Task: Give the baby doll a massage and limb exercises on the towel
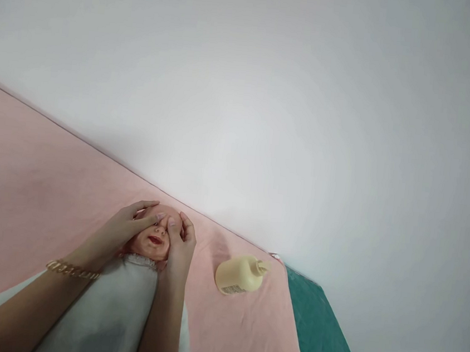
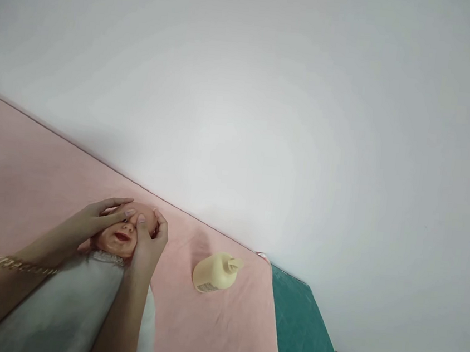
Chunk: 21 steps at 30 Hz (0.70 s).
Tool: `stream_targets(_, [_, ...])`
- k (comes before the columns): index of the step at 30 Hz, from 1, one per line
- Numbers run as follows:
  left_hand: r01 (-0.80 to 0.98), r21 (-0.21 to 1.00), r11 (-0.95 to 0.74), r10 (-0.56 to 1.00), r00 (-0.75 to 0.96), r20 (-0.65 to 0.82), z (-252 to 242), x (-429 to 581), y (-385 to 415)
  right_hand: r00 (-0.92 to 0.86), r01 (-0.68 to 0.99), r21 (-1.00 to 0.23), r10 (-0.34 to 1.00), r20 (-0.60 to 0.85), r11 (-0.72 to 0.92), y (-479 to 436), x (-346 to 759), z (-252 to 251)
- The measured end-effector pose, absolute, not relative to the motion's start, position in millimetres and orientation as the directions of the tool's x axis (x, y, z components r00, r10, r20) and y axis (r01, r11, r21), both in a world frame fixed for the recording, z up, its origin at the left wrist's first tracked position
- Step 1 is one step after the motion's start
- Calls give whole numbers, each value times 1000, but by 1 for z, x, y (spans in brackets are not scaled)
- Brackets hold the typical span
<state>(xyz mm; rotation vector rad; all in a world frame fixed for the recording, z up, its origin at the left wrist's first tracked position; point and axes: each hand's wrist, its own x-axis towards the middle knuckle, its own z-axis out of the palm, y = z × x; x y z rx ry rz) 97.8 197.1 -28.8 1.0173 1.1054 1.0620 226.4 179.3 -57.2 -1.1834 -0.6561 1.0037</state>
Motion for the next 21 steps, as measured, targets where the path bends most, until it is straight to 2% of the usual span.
stream_targets(3, [-200, 950, 240, 967, 139, -215, -26, 96, 196, 439, -276, -959, 896, -65, 66, 179, 227, -60])
stream_targets(6, [-187, 947, 261, 961, 142, -237, -24, 96, 195, 444, -286, -955, 894, -54, 84, 180, 227, -62])
stream_targets(17, [-119, 974, 191, 982, 25, -189, -20, 101, 197, 430, -380, -920, 899, -81, 98, 185, 228, -69])
stream_targets(21, [-175, 971, 164, 986, 23, -162, -25, 102, 198, 460, -401, -908, 884, -86, 120, 186, 227, -69])
